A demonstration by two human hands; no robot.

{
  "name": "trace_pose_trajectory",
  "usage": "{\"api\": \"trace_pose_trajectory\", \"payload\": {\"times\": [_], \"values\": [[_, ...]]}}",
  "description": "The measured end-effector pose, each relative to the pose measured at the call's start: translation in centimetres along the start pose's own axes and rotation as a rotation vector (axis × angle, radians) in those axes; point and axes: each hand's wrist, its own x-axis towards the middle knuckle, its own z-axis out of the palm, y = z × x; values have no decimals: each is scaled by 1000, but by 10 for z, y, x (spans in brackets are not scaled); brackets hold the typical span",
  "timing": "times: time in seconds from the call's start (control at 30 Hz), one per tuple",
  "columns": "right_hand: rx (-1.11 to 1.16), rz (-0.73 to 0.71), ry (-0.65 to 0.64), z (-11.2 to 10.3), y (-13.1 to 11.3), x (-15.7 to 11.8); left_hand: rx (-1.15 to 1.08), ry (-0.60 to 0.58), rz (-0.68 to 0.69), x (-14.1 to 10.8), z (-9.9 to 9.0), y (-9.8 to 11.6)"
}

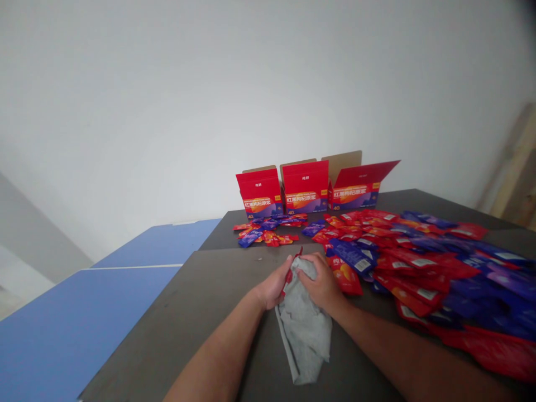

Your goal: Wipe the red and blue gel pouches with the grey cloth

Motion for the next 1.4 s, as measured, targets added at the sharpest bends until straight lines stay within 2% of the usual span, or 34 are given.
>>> {"api": "trace_pose_trajectory", "payload": {"times": [0.1,0.23,0.37,0.47,0.6,0.73,0.8,0.87,1.0,1.13,1.27,1.4], "values": [[16,166,115,0,7,6,78,11,20,-2,-1,1],[76,393,174,-3,13,13,139,5,6,-6,-6,5],[81,534,216,-6,17,16,8,-7,-29,-7,-14,12],[67,439,218,-5,15,14,-241,-44,34,-4,-19,19],[33,126,109,-3,2,5,-385,60,138,3,-19,23],[47,-123,-110,-4,-12,-7,-316,196,129,10,-12,12],[64,-184,-208,-5,-16,-12,-230,231,120,12,-7,4],[66,-195,-227,-4,-17,-14,-137,221,96,13,-3,-2],[34,-57,-38,-2,-9,-7,-7,117,69,14,1,-7],[40,230,135,-1,2,4,98,134,93,11,1,-3],[82,393,215,-4,11,11,127,142,47,3,-2,6],[100,434,233,-6,12,13,-11,114,139,2,-9,15]]}}
